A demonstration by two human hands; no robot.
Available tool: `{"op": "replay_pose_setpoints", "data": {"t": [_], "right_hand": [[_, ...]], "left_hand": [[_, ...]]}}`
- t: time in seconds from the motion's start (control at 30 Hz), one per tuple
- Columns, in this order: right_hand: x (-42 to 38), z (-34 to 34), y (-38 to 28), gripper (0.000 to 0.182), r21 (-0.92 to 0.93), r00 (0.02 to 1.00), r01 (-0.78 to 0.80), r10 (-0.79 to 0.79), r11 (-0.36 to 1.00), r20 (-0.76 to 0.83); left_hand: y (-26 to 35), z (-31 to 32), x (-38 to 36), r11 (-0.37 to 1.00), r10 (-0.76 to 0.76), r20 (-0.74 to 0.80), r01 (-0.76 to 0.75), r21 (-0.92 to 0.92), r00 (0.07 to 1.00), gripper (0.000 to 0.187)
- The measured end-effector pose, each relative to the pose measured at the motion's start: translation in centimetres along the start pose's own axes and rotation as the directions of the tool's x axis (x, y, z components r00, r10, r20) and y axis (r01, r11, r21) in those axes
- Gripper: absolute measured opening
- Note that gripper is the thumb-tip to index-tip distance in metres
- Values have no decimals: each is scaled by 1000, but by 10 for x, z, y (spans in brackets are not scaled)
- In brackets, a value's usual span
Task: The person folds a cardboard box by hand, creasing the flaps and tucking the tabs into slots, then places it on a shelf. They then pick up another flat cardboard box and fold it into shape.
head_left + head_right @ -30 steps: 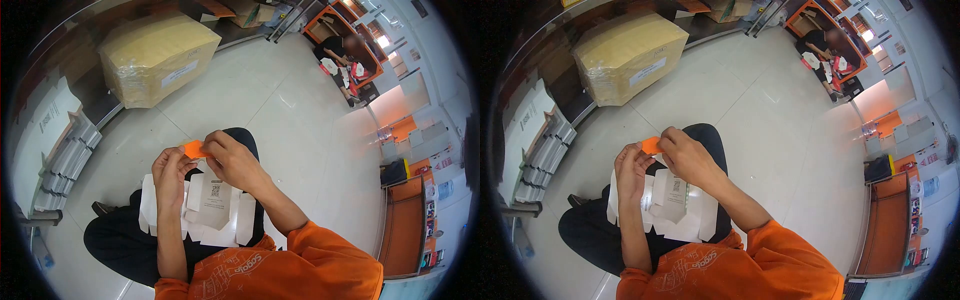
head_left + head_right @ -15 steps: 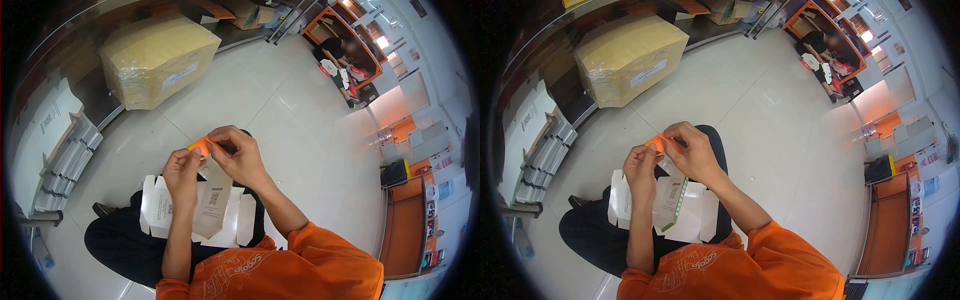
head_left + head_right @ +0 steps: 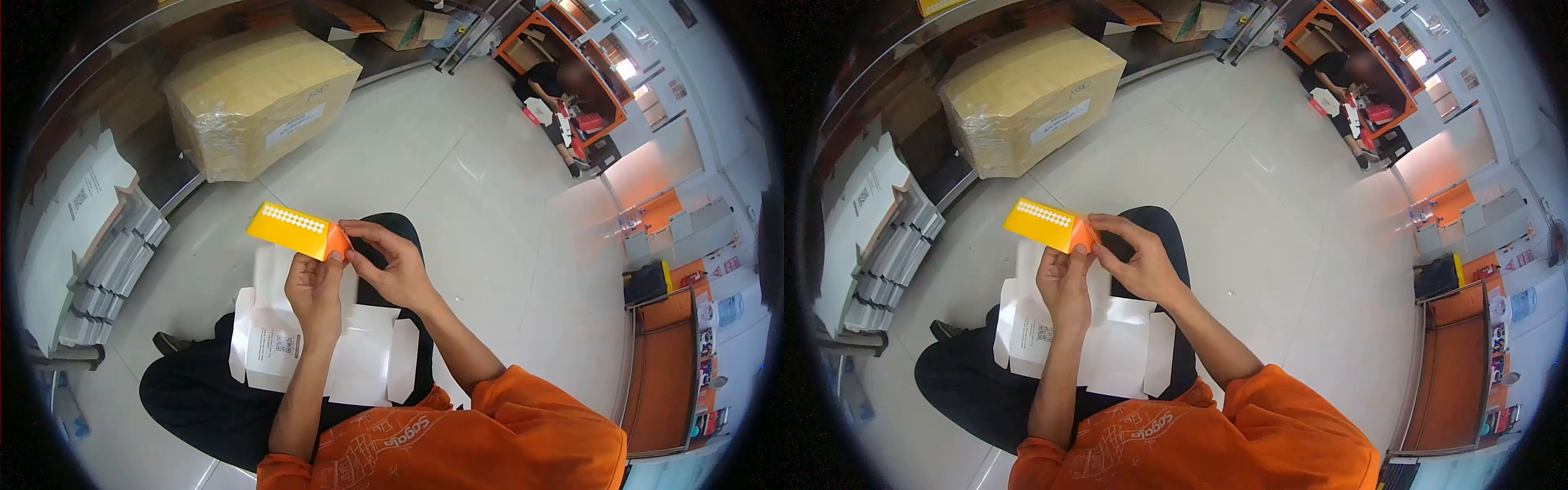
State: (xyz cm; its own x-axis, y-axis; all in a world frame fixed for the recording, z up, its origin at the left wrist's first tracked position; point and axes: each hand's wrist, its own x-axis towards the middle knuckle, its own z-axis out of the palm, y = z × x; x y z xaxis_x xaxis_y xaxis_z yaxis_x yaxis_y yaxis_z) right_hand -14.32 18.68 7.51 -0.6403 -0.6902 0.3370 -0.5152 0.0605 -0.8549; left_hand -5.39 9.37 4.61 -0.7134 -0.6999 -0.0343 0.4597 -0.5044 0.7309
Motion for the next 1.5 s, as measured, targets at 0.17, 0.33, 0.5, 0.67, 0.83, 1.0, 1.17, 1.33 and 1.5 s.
{"op": "replay_pose_setpoints", "data": {"t": [0.17, 0.33, 0.5, 0.67, 0.83, 1.0, 1.17, 1.33, 1.5], "right_hand": [[3, 0, 15, 43, 83, 977, 175, -184, 981, 112], [6, 6, 19, 36, 157, 977, 203, -210, 967, 33], [7, 21, 10, 25, 127, 957, 281, -267, 951, -111], [15, 23, 7, 17, -186, 910, 400, -413, 897, -35], [20, 24, -7, 15, -332, 912, 383, -409, 862, -12], [23, 19, -12, 19, -381, 907, 389, -422, 839, -2], [28, 9, -28, 19, -376, 914, 402, -391, 835, 107], [22, 9, -39, 20, -396, 963, 270, -256, 878, 88], [22, 9, -38, 23, -494, 929, 359, -356, 792, 103]], "left_hand": [[2, -15, 8, 991, 62, 49, -67, 113, 997, 23], [24, -18, 14, 992, 32, 175, -53, 115, 984, 22], [18, -22, 15, 979, 72, 154, -99, 176, 985, 20], [19, -28, 18, 940, 120, 112, -150, 307, 986, 15], [24, -32, 19, 916, 69, 161, -127, 380, 984, 19], [24, -32, 18, 902, 125, 205, -198, 384, 971, 19], [25, -32, 21, 942, 112, 229, -177, 286, 967, 21], [26, -33, 18, 925, 81, 247, -166, 343, 965, 22], [24, -31, 15, 910, 111, 225, -190, 369, 968, 20]]}}
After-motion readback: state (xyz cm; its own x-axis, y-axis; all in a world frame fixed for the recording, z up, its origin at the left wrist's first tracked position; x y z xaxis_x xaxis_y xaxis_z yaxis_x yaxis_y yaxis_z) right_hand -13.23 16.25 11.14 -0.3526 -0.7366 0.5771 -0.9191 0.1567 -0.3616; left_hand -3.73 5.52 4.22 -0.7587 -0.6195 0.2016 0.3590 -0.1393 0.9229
